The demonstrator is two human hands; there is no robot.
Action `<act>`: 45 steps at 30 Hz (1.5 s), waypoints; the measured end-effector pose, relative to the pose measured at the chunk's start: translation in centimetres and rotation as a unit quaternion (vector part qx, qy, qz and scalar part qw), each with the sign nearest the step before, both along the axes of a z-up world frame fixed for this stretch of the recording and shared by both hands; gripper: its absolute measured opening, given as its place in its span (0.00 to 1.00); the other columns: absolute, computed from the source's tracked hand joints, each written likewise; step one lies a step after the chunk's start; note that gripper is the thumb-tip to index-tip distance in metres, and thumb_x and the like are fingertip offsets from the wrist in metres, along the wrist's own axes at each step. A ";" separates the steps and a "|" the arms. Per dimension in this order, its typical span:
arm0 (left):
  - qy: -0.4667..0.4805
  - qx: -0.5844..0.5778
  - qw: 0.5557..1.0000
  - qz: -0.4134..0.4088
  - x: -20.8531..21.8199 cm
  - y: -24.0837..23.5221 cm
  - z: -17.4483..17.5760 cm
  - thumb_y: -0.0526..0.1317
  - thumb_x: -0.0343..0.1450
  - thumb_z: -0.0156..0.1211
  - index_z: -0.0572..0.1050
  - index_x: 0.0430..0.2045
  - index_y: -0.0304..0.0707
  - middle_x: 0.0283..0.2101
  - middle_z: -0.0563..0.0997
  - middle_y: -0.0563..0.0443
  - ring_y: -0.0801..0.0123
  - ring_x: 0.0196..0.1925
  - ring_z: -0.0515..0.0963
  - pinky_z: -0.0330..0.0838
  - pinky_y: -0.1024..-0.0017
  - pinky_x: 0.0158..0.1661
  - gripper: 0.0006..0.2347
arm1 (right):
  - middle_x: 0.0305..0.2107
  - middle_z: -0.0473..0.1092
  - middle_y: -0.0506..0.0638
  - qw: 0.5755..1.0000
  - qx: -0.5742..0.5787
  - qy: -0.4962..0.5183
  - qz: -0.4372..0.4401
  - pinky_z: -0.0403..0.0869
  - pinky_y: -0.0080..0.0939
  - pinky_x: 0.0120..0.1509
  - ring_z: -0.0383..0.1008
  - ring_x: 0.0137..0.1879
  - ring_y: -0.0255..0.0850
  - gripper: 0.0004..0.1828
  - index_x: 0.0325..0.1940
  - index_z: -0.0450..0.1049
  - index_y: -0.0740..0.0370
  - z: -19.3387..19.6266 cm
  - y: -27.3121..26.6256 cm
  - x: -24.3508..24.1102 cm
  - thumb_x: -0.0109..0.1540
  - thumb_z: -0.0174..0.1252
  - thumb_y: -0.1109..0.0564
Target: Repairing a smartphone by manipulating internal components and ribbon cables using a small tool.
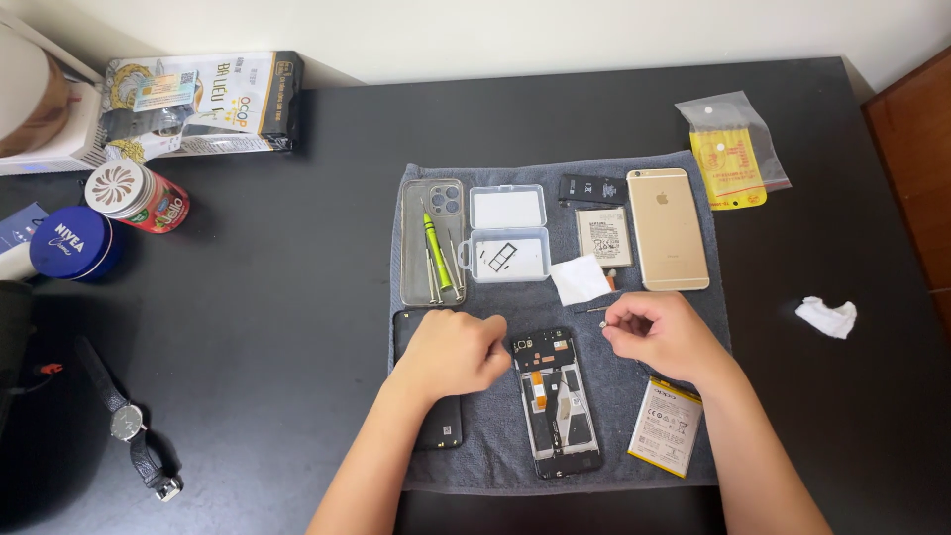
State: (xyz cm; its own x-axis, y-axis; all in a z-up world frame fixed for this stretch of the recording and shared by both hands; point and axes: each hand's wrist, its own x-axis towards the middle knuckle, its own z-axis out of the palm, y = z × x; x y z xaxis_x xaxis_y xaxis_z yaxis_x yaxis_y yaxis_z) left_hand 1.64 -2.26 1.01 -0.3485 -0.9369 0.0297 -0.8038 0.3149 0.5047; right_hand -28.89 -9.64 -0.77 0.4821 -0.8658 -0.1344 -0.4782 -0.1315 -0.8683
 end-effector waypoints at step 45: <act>0.356 -0.005 0.925 0.131 -0.5 1.6 2.5 0.28 0.65 0.66 0.85 0.29 0.40 0.28 0.85 0.47 0.60 0.31 0.85 0.81 0.70 0.29 0.06 | 0.29 0.78 0.62 0.966 -0.065 -0.207 -0.137 0.82 0.42 0.35 0.80 0.29 0.43 0.15 0.50 0.79 0.72 0.4 1.9 2.0 0.58 0.61 0.70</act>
